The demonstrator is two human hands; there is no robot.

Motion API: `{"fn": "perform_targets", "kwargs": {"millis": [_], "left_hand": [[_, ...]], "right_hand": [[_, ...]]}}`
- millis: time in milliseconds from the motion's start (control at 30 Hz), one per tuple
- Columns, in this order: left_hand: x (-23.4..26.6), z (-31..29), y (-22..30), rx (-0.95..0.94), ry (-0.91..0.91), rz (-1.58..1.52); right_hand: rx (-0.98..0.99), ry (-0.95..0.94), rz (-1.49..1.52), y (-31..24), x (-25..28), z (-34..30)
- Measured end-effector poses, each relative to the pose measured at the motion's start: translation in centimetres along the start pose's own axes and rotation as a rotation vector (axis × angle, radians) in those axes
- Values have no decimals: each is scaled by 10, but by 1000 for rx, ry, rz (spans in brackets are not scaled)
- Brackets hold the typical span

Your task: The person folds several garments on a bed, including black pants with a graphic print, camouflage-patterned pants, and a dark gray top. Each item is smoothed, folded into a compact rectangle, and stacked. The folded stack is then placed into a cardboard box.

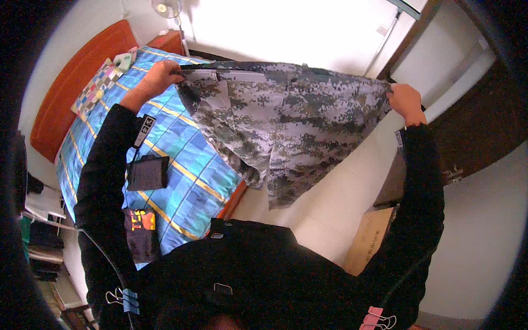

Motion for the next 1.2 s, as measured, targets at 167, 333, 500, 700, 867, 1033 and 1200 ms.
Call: {"fn": "perform_targets", "kwargs": {"millis": [167,333,500,700,867,1033,1200], "left_hand": [[-24,-28,-17,-51,178,146],[-21,-33,-20,-82,268,34],[-42,-45,-34,15,202,-211],[-51,-48,-26,-111,227,-219],[-53,-48,-32,-49,279,-323],[-42,-66,-36,-133,465,-382],[-68,-64,-17,-190,394,38]], "right_hand": [[-117,369,90,1,29,-26],[-165,224,33,-5,37,-28],[-154,317,-14,-7,87,-32],[-61,407,-31,-22,96,-45],[-24,468,-19,-13,81,-58],[-57,904,38,-3,75,-131],[-136,377,-38,-7,28,-102]]}}
Point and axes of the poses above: each hand's wrist, its own z-axis towards the middle knuckle, its own x-axis out of the back of the hand, y = z × x, the point moved 9 cm from there along z, towards the middle knuckle, and after that the axes turned 2 degrees about -x, right-handed, at the moved point
